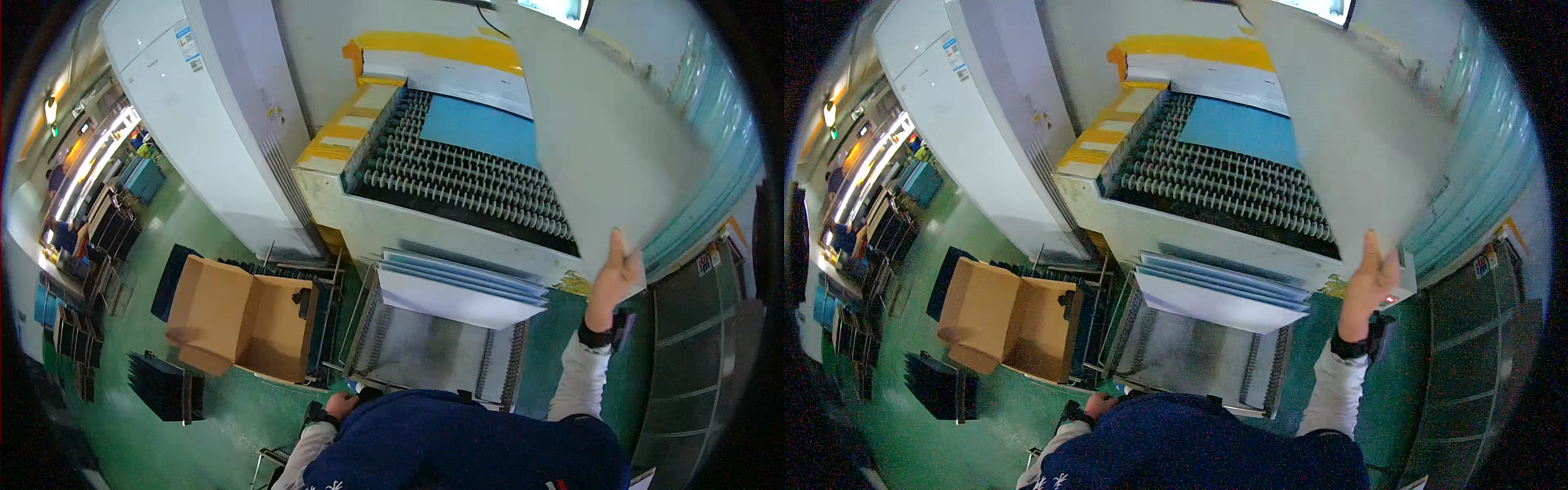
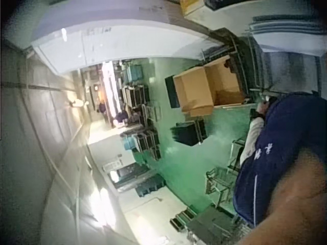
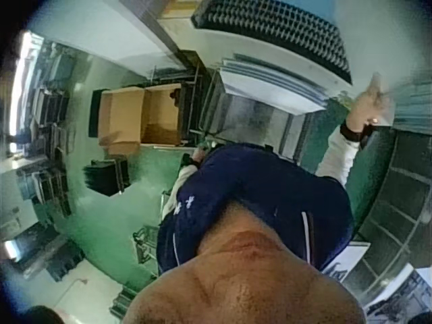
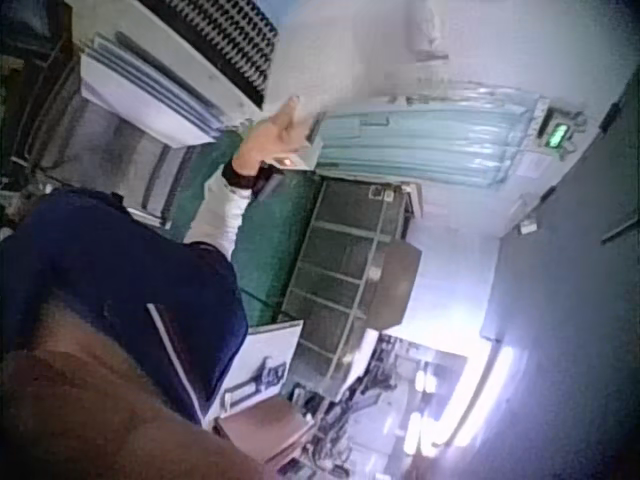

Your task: Loading and processing blue and white metal sheets into an industrial machine.

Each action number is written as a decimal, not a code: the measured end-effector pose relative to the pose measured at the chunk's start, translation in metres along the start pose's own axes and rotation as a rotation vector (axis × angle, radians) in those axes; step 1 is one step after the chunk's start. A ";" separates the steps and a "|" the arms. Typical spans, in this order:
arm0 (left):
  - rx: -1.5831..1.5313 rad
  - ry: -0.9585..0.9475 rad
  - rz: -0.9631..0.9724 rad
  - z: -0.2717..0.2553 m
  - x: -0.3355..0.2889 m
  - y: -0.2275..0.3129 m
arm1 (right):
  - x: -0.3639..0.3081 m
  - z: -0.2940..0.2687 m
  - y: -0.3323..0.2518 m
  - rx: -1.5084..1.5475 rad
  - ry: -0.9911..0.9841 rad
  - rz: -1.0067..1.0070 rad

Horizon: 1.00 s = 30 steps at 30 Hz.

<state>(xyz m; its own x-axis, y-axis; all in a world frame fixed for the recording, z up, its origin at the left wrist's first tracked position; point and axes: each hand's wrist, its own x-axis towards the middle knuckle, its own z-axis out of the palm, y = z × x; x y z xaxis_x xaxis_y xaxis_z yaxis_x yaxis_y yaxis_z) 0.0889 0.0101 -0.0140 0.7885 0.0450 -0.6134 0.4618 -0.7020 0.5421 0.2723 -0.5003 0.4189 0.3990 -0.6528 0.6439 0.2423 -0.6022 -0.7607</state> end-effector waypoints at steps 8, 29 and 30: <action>-0.048 -0.028 -0.064 -0.006 -0.002 0.004 | -0.053 0.047 0.038 -0.341 -0.477 -0.601; -0.082 0.022 -0.102 -0.019 -0.020 0.018 | -0.117 0.124 0.080 -0.423 -0.776 -0.384; -0.103 0.019 -0.114 -0.020 -0.022 0.021 | -0.116 0.126 0.080 -0.415 -0.771 -0.381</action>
<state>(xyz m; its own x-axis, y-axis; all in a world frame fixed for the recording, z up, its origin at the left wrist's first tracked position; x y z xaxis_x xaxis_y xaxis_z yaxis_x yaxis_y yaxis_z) 0.0896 0.0085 0.0218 0.7359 0.1341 -0.6637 0.5869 -0.6151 0.5265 0.3570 -0.4153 0.2728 0.8670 0.0140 0.4982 0.2023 -0.9234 -0.3262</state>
